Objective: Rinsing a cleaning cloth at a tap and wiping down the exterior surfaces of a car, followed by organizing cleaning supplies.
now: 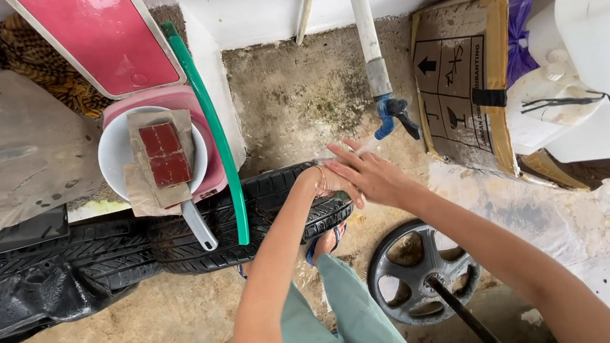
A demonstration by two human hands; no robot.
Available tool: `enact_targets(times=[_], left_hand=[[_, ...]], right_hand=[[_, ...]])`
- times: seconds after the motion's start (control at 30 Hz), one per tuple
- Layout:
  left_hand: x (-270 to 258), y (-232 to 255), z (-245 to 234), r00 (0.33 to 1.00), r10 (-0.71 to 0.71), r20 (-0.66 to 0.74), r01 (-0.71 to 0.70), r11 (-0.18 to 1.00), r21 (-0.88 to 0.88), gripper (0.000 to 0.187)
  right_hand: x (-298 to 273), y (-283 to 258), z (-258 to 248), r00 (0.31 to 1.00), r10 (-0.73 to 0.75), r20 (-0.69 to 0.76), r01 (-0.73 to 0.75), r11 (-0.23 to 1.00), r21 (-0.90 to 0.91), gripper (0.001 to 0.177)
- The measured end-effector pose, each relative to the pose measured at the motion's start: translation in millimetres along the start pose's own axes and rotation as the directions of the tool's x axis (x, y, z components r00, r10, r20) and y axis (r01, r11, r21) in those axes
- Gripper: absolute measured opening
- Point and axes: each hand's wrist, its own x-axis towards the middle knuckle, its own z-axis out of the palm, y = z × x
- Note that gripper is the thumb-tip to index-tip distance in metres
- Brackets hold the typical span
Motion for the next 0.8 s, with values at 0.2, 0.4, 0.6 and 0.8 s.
enact_targets(times=[0.2, 0.4, 0.6, 0.8], left_hand=[[-38.6, 38.0, 4.9, 0.985, -0.004, -0.173, 0.122, 0.728, 0.675, 0.158], [-70.2, 34.1, -25.6, 0.861, 0.485, 0.156, -0.128, -0.09, 0.988, 0.071], [-106.4, 87.3, -88.4, 0.506, 0.547, 0.667, -0.198, -0.679, 0.707, 0.034], [-85.7, 96.8, -104.7, 0.365, 0.589, 0.721, -0.092, -0.748, 0.658, 0.023]], right_hand=[[3.2, 20.5, 109.4, 0.937, 0.212, -0.277, -0.275, 0.937, -0.214, 0.069], [42.3, 2.1, 102.3, 0.792, 0.596, 0.133, -0.606, 0.743, 0.284, 0.019], [72.8, -11.2, 72.8, 0.784, 0.606, 0.136, -0.553, 0.581, 0.597, 0.019], [93.7, -29.8, 31.3, 0.783, 0.604, 0.149, -0.388, 0.286, 0.876, 0.018]])
